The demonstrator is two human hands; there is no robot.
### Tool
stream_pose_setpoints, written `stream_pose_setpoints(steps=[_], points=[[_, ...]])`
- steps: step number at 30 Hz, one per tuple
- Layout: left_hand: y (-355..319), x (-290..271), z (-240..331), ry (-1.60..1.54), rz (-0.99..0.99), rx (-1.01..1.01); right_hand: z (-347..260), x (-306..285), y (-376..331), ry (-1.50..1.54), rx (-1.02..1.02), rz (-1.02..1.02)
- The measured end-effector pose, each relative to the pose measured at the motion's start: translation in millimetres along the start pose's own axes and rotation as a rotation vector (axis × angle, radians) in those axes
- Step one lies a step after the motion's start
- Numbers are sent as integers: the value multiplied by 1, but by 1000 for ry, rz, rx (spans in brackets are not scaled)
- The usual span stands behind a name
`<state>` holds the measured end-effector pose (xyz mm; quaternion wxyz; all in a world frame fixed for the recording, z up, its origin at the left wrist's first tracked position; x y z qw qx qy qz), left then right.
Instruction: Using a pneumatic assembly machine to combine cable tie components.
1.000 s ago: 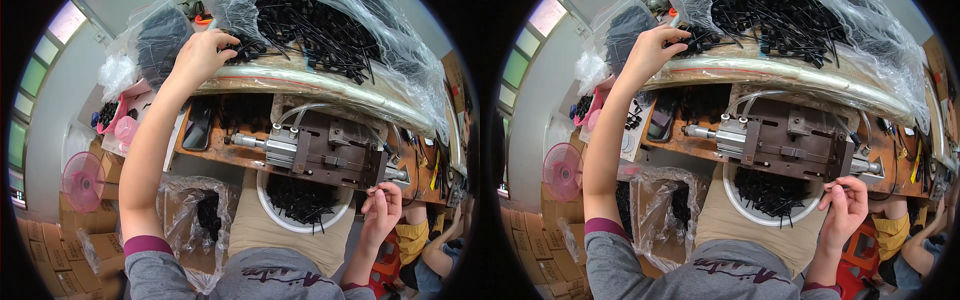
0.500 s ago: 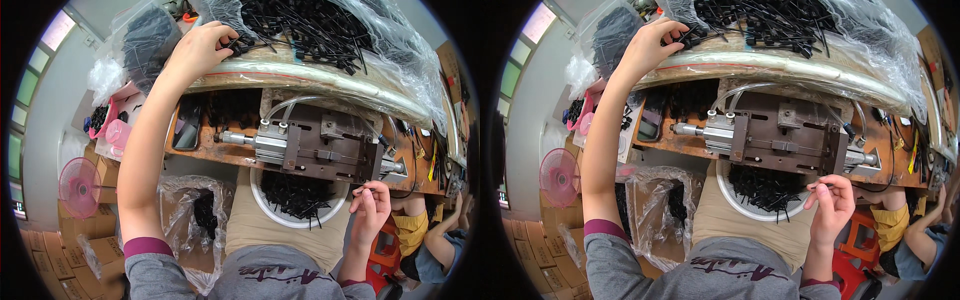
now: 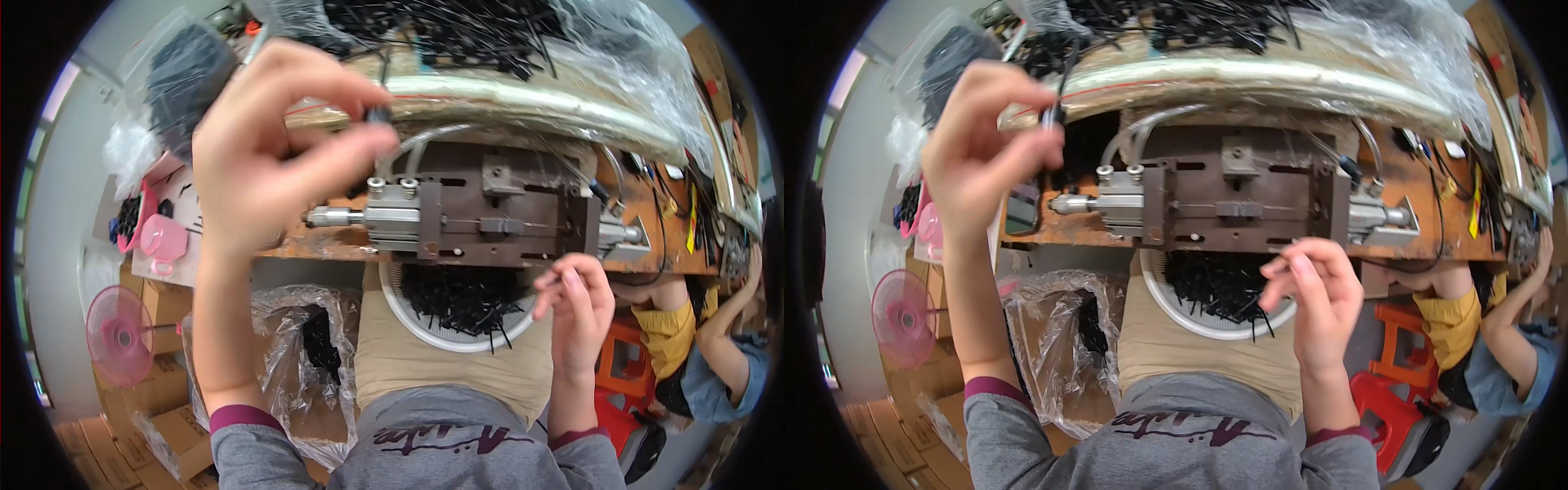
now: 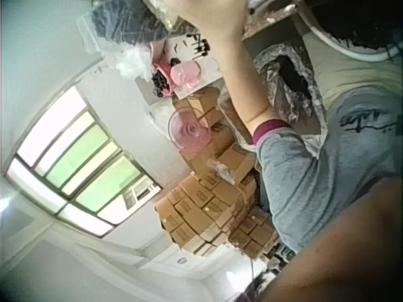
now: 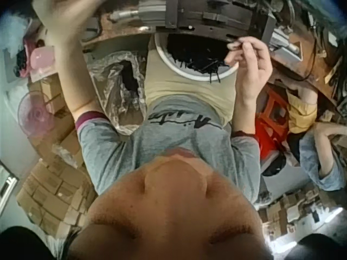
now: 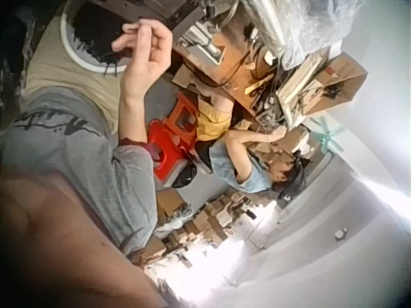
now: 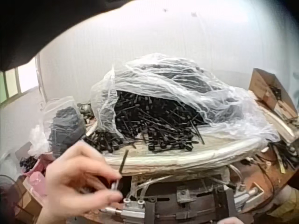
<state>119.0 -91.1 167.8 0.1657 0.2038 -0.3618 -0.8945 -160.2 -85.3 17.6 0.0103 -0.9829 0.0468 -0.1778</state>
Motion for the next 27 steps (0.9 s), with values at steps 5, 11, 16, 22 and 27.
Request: stream_pose_setpoints(steps=[5,11,16,22,27], points=[[-76,63,34,-116,-229,156,5,28,11,45,122,-151],[-129,88,29,-111,-280,103,4,35,10,105,145,-217],[-141,90,29,-44,-267,158,12,31,10,103,182,-195],[-148,91,30,-4,-272,181,15,29,10,117,181,-179],[-147,91,33,19,-270,205,13,28,9,83,110,-189]])
Point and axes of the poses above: each hand's wrist, its own y-axis towards the middle knuckle, its own x-axis out of the palm, z = x × y, the point moved 7 cm from there along y, towards the middle knuckle, and after that the axes turned 15 degrees about z, right-handed, at the moved point
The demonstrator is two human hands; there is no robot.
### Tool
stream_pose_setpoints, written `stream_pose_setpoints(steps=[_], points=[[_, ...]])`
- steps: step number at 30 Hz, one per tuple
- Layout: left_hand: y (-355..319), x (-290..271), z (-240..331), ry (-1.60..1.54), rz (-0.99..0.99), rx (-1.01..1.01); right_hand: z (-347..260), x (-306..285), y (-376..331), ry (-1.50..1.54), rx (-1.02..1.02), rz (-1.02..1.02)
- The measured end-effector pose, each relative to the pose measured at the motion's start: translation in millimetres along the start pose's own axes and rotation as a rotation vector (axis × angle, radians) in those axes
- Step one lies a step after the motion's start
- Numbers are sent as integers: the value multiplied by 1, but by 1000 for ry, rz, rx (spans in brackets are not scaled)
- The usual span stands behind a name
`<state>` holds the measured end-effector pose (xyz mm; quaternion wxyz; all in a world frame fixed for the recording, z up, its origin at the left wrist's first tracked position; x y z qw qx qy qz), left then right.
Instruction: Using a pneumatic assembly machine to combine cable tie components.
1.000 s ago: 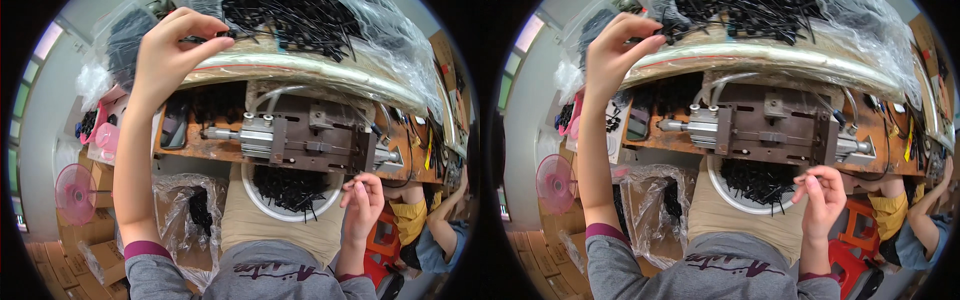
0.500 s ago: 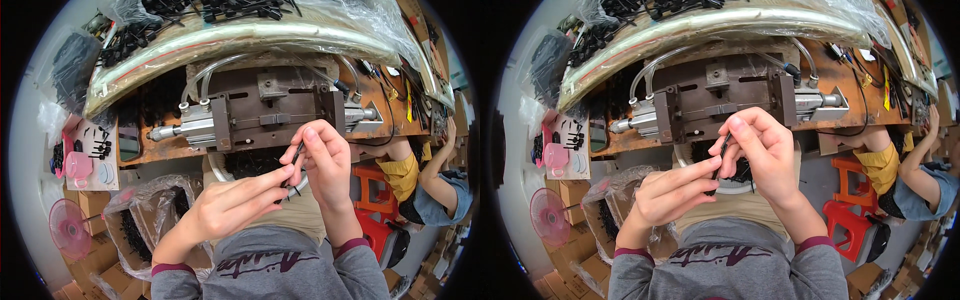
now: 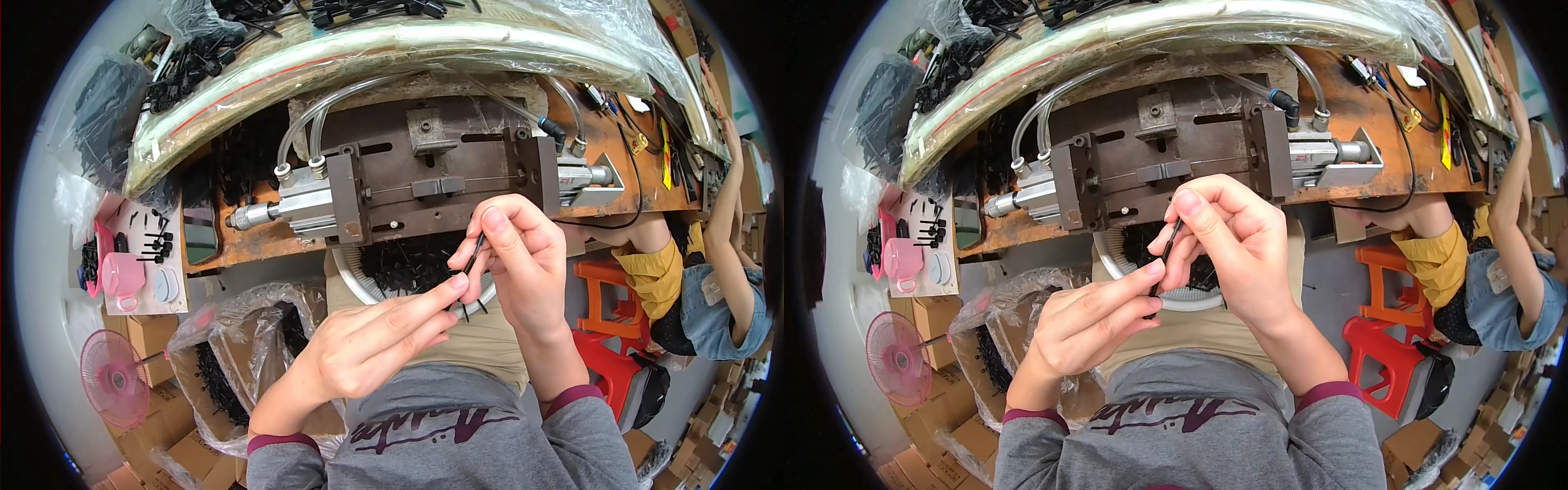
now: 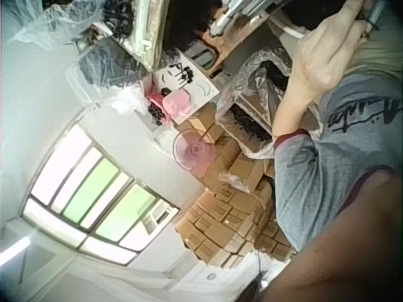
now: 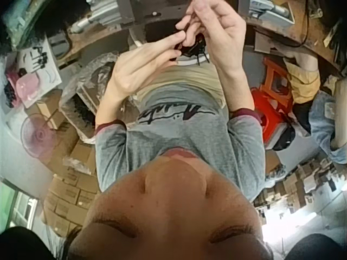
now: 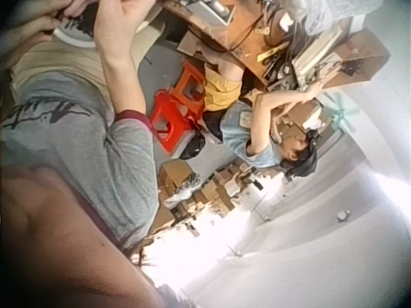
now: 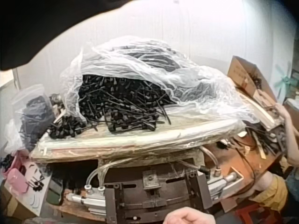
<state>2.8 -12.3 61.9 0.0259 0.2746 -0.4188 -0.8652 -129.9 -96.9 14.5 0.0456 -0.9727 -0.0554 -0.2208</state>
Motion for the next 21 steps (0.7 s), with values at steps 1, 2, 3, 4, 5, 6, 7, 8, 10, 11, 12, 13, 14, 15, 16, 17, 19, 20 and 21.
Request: stream_pose_setpoints(steps=[1,2,3,4,5,6,7,8,10,11,12,13,14,15,16,17,19,20,21], points=[[0,0,0,4,0,-2,-1,0,0,-17,-28,6],[0,0,0,4,-5,-1,-2,0,-1,-26,-42,7],[-1,0,0,4,-9,-2,-3,0,-2,-36,-55,6],[-1,0,0,4,-14,-3,-5,0,-2,-45,-67,6],[-2,0,0,3,-9,-3,-5,1,-3,-44,-65,-2],[-2,0,-1,2,-3,-4,-6,2,-5,-44,-63,-12],[-3,0,-1,1,4,-4,-6,3,-6,-43,-61,-22],[-3,0,-1,3,4,-8,-5,3,-7,-47,-57,-26],[-1,0,0,3,5,-13,-6,3,-9,-59,-51,-31],[-1,0,1,2,2,-15,-7,3,-10,-63,-56,-31],[-2,0,0,3,-1,-19,-7,3,-10,-65,-58,-33],[-3,1,0,4,-4,-23,-6,3,-10,-67,-61,-35],[-4,1,-1,3,-3,-24,-6,3,-11,-67,-59,-39],[-4,1,-1,0,-1,-24,-5,3,-11,-69,-58,-43],[-5,1,-1,-3,1,-23,-5,3,-11,-70,-56,-46],[-5,1,-1,-7,0,-27,-5,3,-11,-71,-56,-51],[-5,1,-1,-14,-2,-33,-5,4,-12,-71,-58,-61],[-5,2,-1,-16,-1,-32,-5,3,-12,-75,-57,-61],[-5,2,-1,-18,0,-28,-6,3,-12,-77,-60,-62]])
Point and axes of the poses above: each hand's wrist, its own y-axis towards the middle knuckle, its own x-axis out of the palm, z = x × y, the point moved 7 cm from there along y, towards the middle knuckle, and after that the axes turned 15 degrees about z, right-handed, at the moved point
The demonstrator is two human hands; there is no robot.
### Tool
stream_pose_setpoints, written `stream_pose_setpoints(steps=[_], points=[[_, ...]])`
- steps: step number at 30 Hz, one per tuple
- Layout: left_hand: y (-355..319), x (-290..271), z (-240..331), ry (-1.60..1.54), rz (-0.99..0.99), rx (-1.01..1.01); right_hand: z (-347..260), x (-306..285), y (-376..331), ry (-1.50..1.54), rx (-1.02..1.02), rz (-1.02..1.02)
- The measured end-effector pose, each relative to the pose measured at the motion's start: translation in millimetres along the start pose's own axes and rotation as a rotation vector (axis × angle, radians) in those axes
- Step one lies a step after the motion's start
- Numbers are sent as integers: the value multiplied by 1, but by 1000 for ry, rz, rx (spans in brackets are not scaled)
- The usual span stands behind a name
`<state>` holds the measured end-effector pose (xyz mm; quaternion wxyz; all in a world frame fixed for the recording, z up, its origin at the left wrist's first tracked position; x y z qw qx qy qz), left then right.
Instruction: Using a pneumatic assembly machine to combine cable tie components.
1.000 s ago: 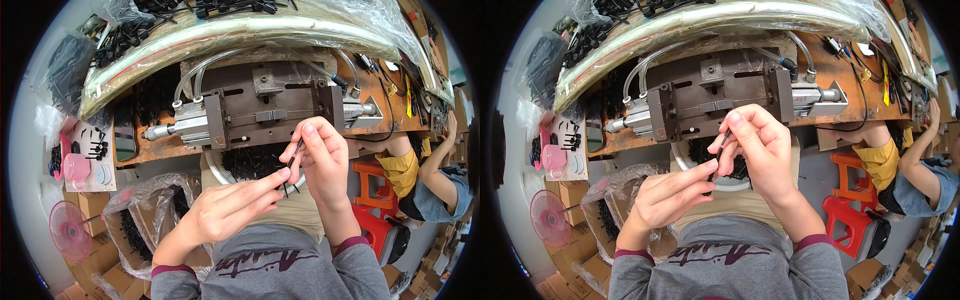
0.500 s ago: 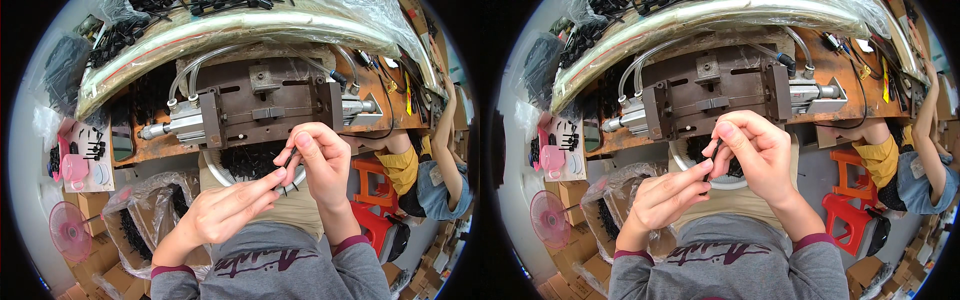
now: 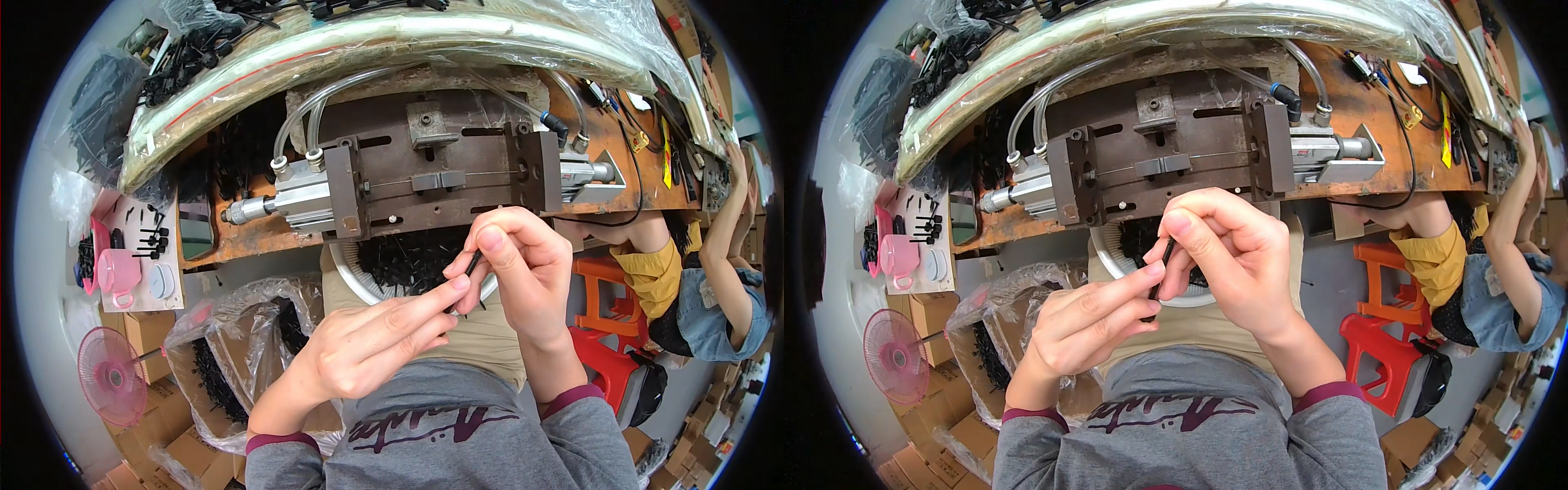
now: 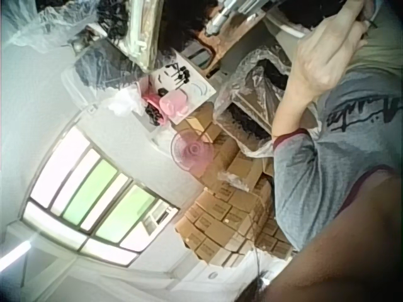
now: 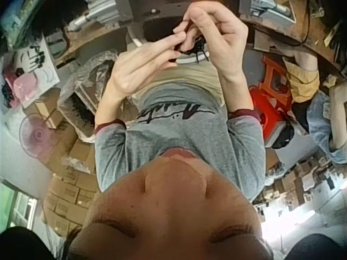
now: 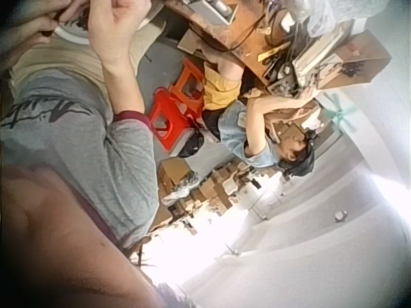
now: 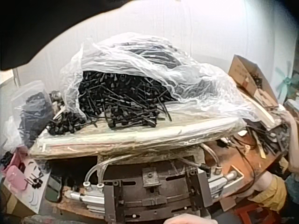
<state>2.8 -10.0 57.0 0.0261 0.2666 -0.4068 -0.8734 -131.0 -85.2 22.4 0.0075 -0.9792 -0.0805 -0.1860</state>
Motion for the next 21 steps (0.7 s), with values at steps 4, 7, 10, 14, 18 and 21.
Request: stream_pose_setpoints(steps=[4,7,10,14,18,21], points=[[3,-1,0,-2,-5,1,-2,0,1,-14,-4,-5],[7,-3,2,20,2,7,-1,1,4,16,19,-4],[15,-7,0,57,37,-12,-10,7,19,-68,68,-6],[18,-9,-18,90,115,-165,-66,17,71,-430,-436,163],[24,11,-24,230,70,-173,-118,53,124,-942,-1184,63],[23,26,-31,344,28,-145,-118,81,175,-1107,-898,-53]])
Point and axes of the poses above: each hand's wrist, its own y-axis towards the middle knuckle, its own x-axis out of the palm, z = x × y, the point moved 7 cm from there along y, towards the middle knuckle, and after that the axes turned 15 degrees about z, right-handed, at the moved point
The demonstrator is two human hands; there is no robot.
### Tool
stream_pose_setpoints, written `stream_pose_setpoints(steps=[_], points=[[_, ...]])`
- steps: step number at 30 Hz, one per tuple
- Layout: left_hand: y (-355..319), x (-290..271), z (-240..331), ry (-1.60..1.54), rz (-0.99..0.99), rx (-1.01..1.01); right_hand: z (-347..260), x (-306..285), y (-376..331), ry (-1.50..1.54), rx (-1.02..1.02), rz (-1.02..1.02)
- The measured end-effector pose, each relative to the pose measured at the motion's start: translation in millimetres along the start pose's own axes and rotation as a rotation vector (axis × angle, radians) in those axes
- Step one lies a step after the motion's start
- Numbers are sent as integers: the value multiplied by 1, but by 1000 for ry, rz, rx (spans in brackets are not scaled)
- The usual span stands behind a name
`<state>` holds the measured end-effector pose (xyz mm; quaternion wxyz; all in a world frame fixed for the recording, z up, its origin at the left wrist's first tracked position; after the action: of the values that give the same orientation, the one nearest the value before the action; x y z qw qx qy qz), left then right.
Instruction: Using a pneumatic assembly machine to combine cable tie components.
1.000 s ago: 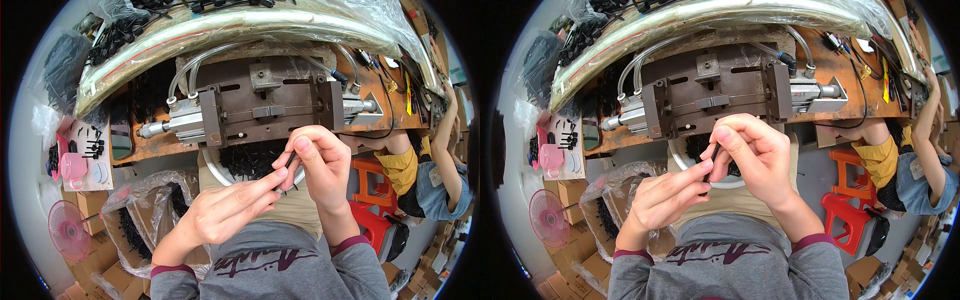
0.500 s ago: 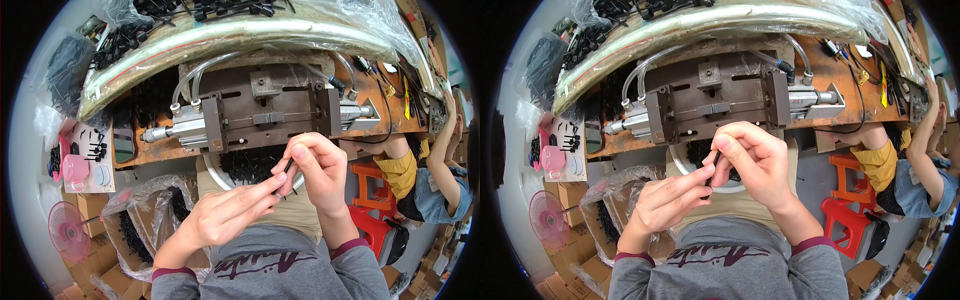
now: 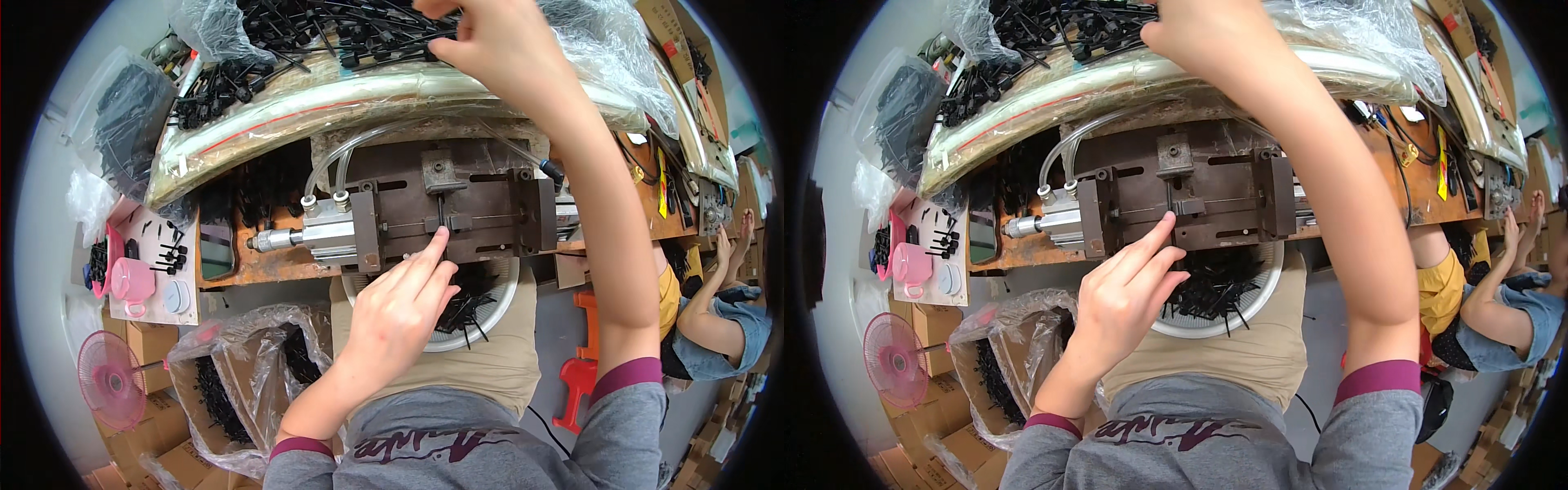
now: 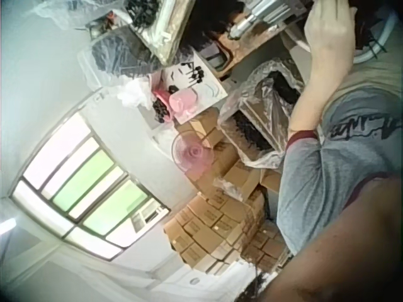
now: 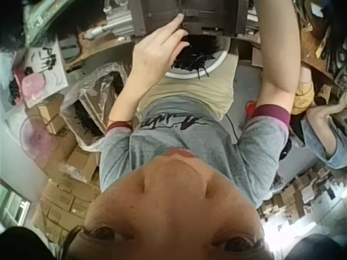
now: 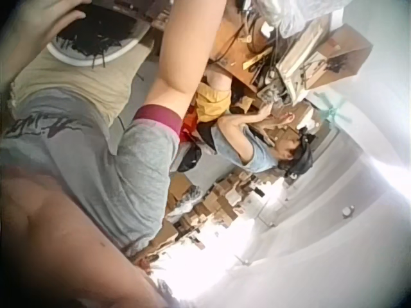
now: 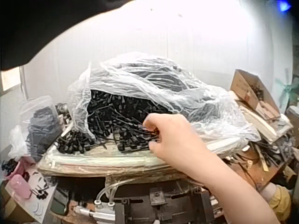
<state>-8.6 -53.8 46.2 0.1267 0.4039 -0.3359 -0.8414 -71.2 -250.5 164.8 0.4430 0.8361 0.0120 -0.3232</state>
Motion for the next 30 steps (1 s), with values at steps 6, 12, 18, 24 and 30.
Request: stream_pose_setpoints(steps=[6,12,18,24,30], points=[[-1,17,-1,137,-12,79,15,53,25,-419,-91,-337],[2,22,-2,140,-67,45,27,37,24,-462,-38,-440],[1,24,-4,167,-101,39,37,4,26,-341,16,-437],[1,23,-5,173,-119,43,54,-1,22,-360,58,-456],[1,23,-4,182,-126,47,68,2,15,-396,61,-544]])
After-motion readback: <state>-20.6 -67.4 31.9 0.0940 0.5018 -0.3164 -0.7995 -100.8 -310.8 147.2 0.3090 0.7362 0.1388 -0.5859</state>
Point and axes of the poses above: each hand's wrist, its own y-axis towards the middle knuckle, its own x-axis out of the palm, z = x × y, the point moved 7 cm from there along y, towards the middle knuckle, and after that the axes turned 15 degrees about z, right-handed, at the moved point
